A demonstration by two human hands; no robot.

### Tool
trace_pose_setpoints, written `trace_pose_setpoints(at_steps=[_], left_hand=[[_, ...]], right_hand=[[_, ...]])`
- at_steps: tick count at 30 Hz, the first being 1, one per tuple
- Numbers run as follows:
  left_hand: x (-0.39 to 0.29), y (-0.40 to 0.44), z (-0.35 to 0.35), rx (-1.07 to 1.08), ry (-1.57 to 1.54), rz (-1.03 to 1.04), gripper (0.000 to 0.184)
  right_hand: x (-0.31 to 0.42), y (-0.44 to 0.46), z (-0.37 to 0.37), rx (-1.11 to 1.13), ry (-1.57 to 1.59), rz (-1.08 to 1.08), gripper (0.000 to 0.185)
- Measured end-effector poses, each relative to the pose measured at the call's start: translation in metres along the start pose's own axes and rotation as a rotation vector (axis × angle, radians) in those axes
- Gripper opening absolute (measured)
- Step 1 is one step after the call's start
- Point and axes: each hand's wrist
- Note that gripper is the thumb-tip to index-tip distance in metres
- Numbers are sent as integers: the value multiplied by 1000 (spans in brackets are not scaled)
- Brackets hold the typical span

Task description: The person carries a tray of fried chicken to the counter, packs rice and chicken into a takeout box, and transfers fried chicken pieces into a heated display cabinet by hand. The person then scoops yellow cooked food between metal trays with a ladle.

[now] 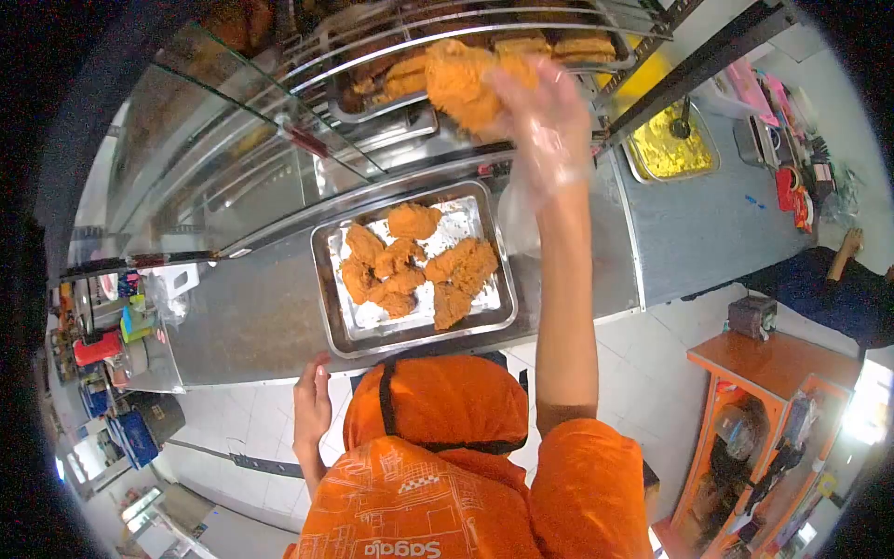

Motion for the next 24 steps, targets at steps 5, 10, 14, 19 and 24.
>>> trace_pose_setpoints(at_steps=[5,10,14,19,24], left_hand=[[-1,-6,1,-10,-9,-17,41],[8,-14,-2,-26,-8,-74,44],[12,-12,0,-31,-43,-75,45],[12,-12,0,-23,-56,-108,45],[15,-6,0,-11,-55,-51,45]], right_hand=[[-28,57,14,-176,-161,-137,18],[-10,72,33,-343,-786,-421,17],[0,60,39,-348,-850,-432,28],[48,45,43,77,-1180,-140,59],[49,55,34,325,-1104,-21,71]])
Point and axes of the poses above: each hand's wrist, its own y-axis towards the middle knuckle, its own z-axis out of the palm, x = y × z, and after that the axes turned 9 degrees about -y, right-handed
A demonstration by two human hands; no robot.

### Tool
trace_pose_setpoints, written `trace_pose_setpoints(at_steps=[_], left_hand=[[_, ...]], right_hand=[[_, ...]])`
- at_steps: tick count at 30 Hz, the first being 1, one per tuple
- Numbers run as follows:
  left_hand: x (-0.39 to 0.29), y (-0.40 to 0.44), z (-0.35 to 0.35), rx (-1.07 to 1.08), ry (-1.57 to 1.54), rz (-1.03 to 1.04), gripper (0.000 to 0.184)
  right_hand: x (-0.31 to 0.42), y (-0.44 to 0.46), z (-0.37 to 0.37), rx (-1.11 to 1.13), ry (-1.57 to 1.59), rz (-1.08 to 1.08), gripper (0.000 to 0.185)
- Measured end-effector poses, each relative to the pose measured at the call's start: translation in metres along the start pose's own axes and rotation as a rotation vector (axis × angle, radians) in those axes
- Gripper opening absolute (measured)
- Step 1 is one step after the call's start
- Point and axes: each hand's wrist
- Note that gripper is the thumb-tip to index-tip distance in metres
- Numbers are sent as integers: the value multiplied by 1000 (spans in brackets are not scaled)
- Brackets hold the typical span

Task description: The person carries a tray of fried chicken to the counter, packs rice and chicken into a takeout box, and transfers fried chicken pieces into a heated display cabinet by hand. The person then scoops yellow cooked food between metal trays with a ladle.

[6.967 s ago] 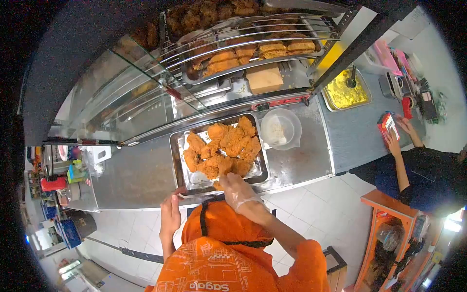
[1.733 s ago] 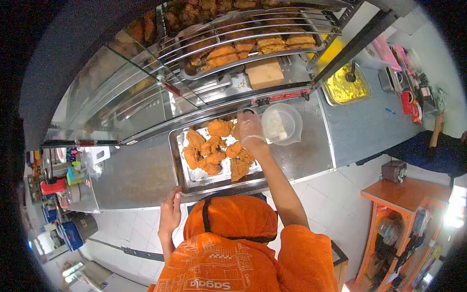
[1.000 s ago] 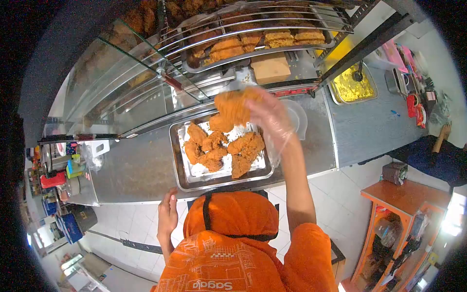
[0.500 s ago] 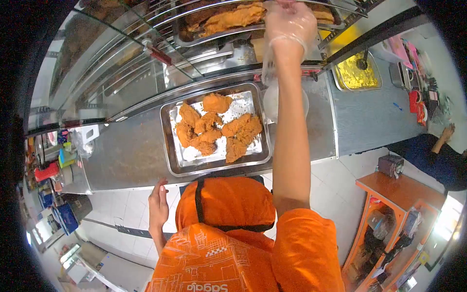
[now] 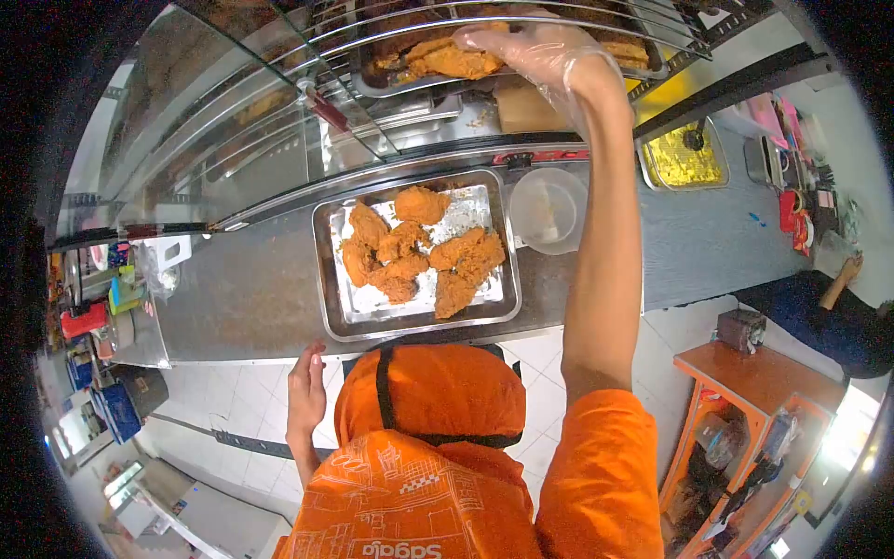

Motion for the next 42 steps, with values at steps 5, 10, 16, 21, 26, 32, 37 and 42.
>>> trace_pose_setpoints(at_steps=[5,10,16,21,26,32,37,42], left_hand=[[-8,4,-3,23,41,7,45],[3,2,-3,-25,24,28,44],[4,1,-2,-3,31,9,42],[-2,3,-6,-20,20,40,42],[7,-2,-8,-44,4,-25,43],[4,-1,-3,2,51,3,43],[-16,13,5,78,100,74,40],[-31,19,3,73,153,196,40]], right_hand=[[-34,46,-5,209,-284,-346,59],[-39,54,9,-105,74,120,54],[-61,106,54,-471,38,-83,43],[-74,118,67,-687,-277,-353,23],[-56,10,73,-931,6,-613,12],[-101,-110,143,-184,-92,-495,22],[-140,-134,204,231,-632,-597,69],[-116,-135,211,392,-946,-358,77]])
Point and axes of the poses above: each hand's wrist, its own y-axis towards the middle knuckle, its own z-axis out of the palm, x = y × z, and after that the axes turned 9 degrees about -y, right-handed
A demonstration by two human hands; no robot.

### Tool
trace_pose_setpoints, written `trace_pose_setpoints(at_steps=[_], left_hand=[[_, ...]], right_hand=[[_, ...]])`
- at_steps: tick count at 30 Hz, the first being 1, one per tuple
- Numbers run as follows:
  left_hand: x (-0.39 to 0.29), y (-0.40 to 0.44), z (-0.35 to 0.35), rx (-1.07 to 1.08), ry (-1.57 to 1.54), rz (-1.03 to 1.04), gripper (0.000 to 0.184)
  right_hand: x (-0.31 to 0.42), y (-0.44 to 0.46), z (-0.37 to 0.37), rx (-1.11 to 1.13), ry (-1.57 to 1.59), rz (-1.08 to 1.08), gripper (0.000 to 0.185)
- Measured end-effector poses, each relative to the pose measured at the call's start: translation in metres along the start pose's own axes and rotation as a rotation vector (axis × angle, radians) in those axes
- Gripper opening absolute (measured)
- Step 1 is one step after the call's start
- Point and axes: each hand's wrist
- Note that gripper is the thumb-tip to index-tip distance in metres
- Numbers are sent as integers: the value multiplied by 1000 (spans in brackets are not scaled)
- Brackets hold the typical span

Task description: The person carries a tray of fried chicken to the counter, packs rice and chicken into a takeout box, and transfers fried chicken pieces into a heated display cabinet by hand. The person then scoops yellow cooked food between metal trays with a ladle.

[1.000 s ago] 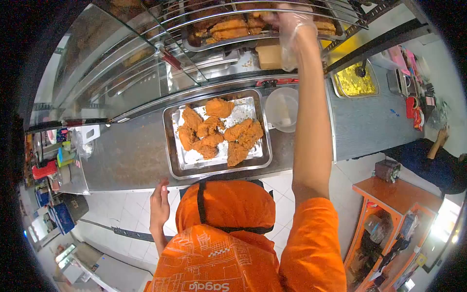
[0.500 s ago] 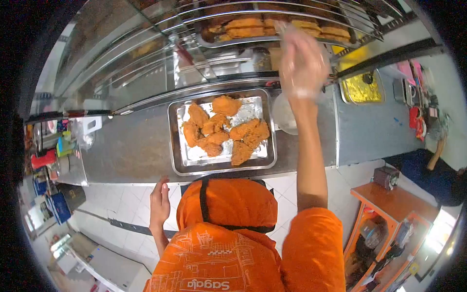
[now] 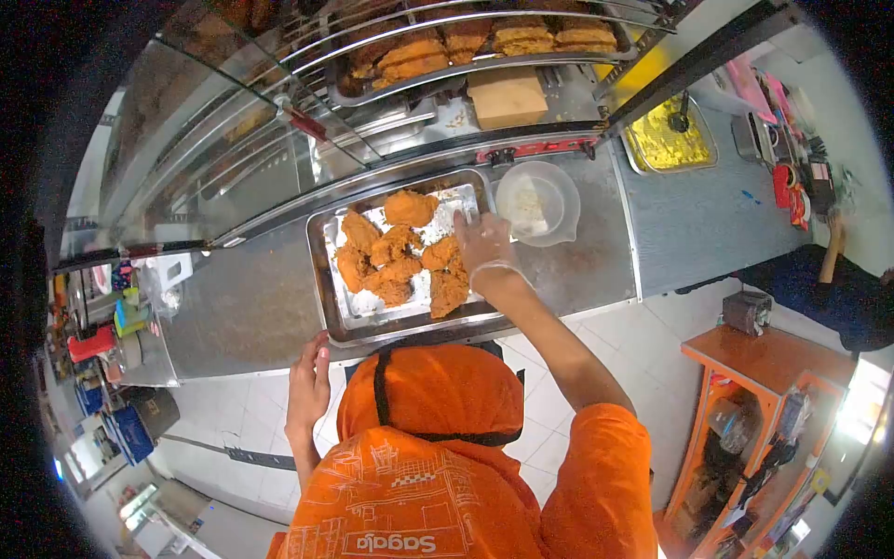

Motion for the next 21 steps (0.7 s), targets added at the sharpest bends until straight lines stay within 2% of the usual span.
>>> trace_pose_setpoints(at_steps=[2,5,8,14,17,18,21], left_hand=[[1,-3,-1,-11,-2,-8,40],[6,-10,4,-10,-16,-58,41],[2,-15,7,-1,-31,-92,41],[6,-17,15,-12,-34,-58,40],[3,-14,17,-9,-33,-58,39],[2,-12,18,-15,-33,-38,39],[0,-11,23,-2,-35,-17,39]], right_hand=[[7,2,36,-139,-35,-38,76],[1,-3,40,-214,-41,-46,76],[-11,-21,17,-162,22,-77,80],[8,-40,40,-271,692,32,77],[22,-44,49,-531,952,49,74],[26,-49,41,-599,1034,101,76],[43,-42,45,-587,1107,352,74]])
Point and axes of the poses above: each hand's wrist, its own y-axis towards the middle knuckle, its own z-axis out of the palm, x = y × z, and after that the axes turned 9 degrees about -y, right-handed
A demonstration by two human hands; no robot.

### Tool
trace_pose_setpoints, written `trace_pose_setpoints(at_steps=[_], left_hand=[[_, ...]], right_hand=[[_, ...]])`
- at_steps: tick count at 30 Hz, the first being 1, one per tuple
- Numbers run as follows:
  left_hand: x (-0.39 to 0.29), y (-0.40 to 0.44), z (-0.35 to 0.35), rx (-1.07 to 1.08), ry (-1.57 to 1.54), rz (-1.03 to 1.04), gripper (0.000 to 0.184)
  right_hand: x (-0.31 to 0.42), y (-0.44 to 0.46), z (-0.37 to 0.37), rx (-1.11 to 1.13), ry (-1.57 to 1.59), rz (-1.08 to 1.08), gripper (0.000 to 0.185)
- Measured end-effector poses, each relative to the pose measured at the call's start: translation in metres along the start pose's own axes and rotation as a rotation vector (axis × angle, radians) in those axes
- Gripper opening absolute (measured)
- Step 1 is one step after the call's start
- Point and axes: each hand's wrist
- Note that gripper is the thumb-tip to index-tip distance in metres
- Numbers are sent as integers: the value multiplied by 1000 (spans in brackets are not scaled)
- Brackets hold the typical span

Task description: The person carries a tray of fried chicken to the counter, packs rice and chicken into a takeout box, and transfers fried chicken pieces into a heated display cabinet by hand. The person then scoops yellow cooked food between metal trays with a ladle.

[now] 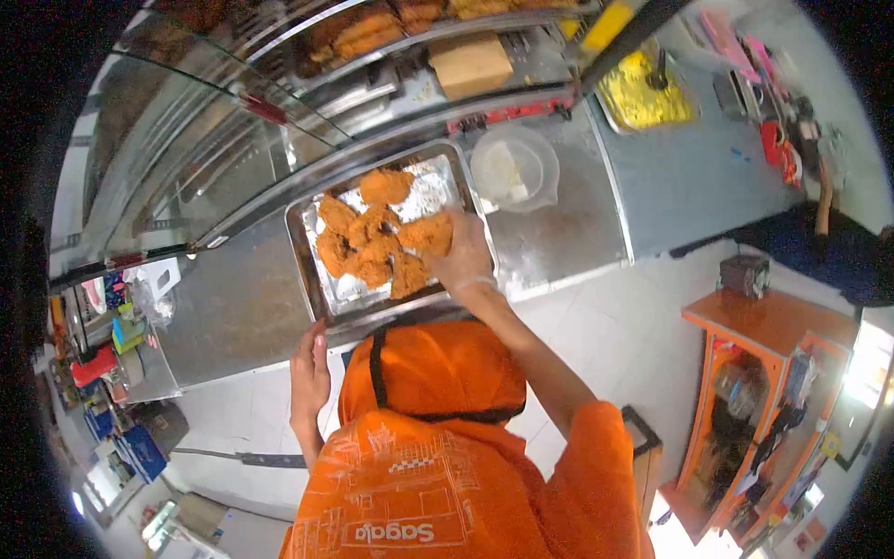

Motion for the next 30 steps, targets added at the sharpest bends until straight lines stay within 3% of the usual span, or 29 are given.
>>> trace_pose_setpoints(at_steps=[4,8,11,14,15,18,22,28,30], left_hand=[[0,5,3,39,20,0,39],[-5,6,0,56,60,-11,40],[-6,6,-4,48,77,-21,41],[1,7,-3,29,85,-2,41],[3,8,-3,24,88,10,42],[-2,10,0,20,70,9,42],[-6,13,3,7,58,45,40],[-8,11,-2,-35,29,55,39],[-6,8,-3,-47,32,39,40]], right_hand=[[15,7,-13,175,76,351,74],[13,3,-16,241,9,457,71],[9,-14,-16,128,211,357,62],[18,-9,-35,198,674,359,58],[31,-1,-48,247,979,502,59],[68,38,-93,94,1089,364,58],[124,109,-131,-333,1290,179,63],[133,224,-111,-947,1011,-174,63],[130,247,-98,-1102,845,-177,60]])
Point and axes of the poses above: each hand's wrist, its own y-axis towards the middle knuckle, its own z-axis out of the palm, x = y × z, and after that the axes turned 9 degrees about -y, right-handed
